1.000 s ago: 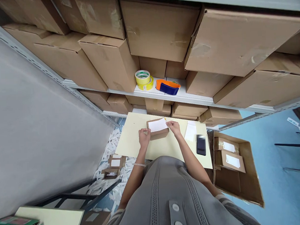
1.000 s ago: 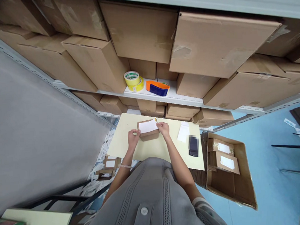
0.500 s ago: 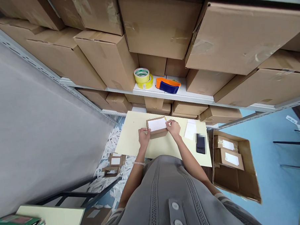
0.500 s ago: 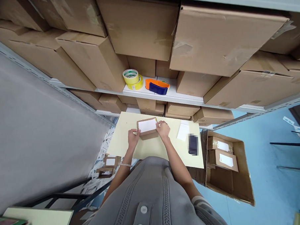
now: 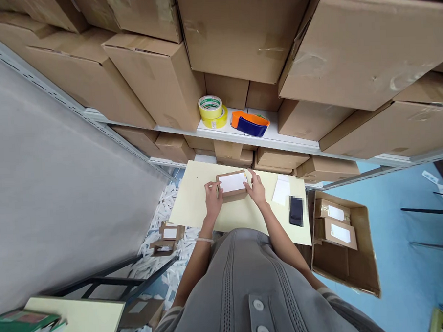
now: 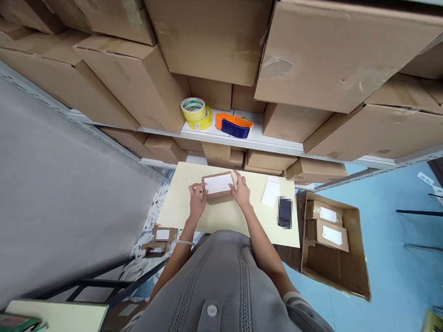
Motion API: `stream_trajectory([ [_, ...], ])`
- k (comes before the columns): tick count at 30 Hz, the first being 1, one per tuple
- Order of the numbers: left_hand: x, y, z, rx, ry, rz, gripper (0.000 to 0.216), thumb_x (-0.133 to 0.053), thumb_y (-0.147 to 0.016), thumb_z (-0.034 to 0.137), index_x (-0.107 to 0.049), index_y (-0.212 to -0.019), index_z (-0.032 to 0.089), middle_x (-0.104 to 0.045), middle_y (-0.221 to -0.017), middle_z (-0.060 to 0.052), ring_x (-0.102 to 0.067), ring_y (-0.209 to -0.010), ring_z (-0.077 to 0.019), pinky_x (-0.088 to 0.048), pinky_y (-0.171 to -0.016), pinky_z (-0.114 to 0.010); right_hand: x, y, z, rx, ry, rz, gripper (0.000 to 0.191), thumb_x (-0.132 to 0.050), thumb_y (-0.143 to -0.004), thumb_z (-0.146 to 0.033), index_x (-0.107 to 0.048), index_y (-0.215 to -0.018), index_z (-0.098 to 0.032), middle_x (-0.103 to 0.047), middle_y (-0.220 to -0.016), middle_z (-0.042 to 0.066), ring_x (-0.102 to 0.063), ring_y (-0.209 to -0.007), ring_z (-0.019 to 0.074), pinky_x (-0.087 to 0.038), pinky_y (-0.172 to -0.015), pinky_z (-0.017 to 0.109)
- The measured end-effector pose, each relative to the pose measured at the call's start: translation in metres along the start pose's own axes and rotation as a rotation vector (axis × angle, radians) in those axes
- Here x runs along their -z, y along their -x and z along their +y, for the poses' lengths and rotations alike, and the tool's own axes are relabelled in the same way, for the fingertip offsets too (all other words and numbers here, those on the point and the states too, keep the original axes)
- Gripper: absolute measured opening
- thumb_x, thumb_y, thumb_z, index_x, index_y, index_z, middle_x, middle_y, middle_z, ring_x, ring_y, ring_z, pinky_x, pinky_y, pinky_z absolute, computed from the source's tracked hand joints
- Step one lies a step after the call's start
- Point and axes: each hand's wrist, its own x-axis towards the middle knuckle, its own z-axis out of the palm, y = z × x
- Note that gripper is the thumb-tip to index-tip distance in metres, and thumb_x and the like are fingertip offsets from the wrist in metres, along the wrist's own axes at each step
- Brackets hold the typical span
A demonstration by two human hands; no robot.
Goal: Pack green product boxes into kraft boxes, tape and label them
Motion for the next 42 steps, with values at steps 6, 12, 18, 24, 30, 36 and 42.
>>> stream_trajectory([
  [6,-0.001,-0.001,-0.01,-0.019,-0.03,-0.137,0.045,-0.034,-0.097,0.032,-0.046,-0.141,0.031,-0.032,-0.145,-0.012,-0.043,-0.129,-0.0248,-0.039,-0.107,-0.046,-0.001,0.002,0.01,0.121,0.023,-0.112,0.052,-0.033,-0.098,-0.036,-0.027,-0.149,-0.042,-0.044,-0.111,0.004,-0.054,-0.068,0.0131,-0.051,-0.064,0.029],
  [12,-0.002,-0.002,-0.014,0.047,0.02,-0.23,0.051,-0.029,-0.099,0.039,-0.032,-0.15,0.032,-0.028,-0.154,-0.009,-0.023,-0.145,-0.0236,-0.028,-0.116,-0.047,-0.004,0.004,0.017,0.077,0.035,-0.151,0.049,-0.025,-0.101,-0.042,-0.027,-0.149,-0.044,-0.046,-0.117,0.004,-0.058,-0.07,0.013,-0.053,-0.069,0.03],
  [18,0.001,-0.002,-0.011,0.032,0.069,-0.246,0.053,-0.029,-0.099,0.042,-0.03,-0.15,0.033,-0.033,-0.155,-0.007,-0.03,-0.142,-0.0231,-0.026,-0.116,-0.048,-0.002,0.004,0.013,0.043,-0.006,-0.206,0.051,-0.025,-0.101,-0.039,-0.02,-0.152,-0.041,-0.053,-0.118,0.003,-0.063,-0.088,0.0155,-0.053,-0.077,0.028],
  [24,0.005,-0.002,-0.009,0.049,0.12,-0.261,0.053,-0.032,-0.098,0.047,-0.033,-0.149,0.034,-0.035,-0.155,-0.005,-0.03,-0.143,-0.0211,-0.024,-0.117,-0.046,-0.001,0.004,0.01,-0.012,-0.043,-0.224,0.051,-0.028,-0.1,-0.039,-0.024,-0.151,-0.039,-0.055,-0.12,0.002,-0.062,-0.097,0.0168,-0.051,-0.081,0.028],
  [30,0.005,-0.004,-0.01,0.09,0.137,-0.305,0.054,-0.029,-0.098,0.05,-0.029,-0.15,0.036,-0.031,-0.157,-0.002,-0.026,-0.146,-0.0202,-0.024,-0.118,-0.048,-0.001,0.003,0.011,-0.039,-0.139,-0.245,0.051,-0.026,-0.1,-0.043,-0.024,-0.151,-0.04,-0.055,-0.123,0.002,-0.062,-0.098,0.0173,-0.049,-0.089,0.033],
  [36,0.005,-0.007,-0.01,0.149,0.31,-0.345,0.06,-0.033,-0.096,0.056,-0.024,-0.152,0.035,-0.019,-0.162,0.002,-0.014,-0.149,-0.0171,-0.012,-0.122,-0.04,-0.004,0.004,0.009,-0.039,-0.359,-0.25,0.055,-0.023,-0.099,-0.053,-0.025,-0.152,-0.036,-0.05,-0.141,0.003,-0.048,-0.129,0.0196,-0.038,-0.108,0.039],
  [42,0.006,-0.006,0.002,0.22,0.392,-0.374,0.073,-0.03,-0.095,0.06,0.001,-0.155,0.034,0.005,-0.163,0.004,0.003,-0.149,-0.0131,-0.003,-0.122,-0.034,-0.011,0.014,0.004,-0.102,-0.554,-0.242,0.066,-0.025,-0.094,-0.066,-0.022,-0.153,-0.036,-0.03,-0.157,-0.002,-0.029,-0.144,0.0177,-0.022,-0.119,0.04],
])
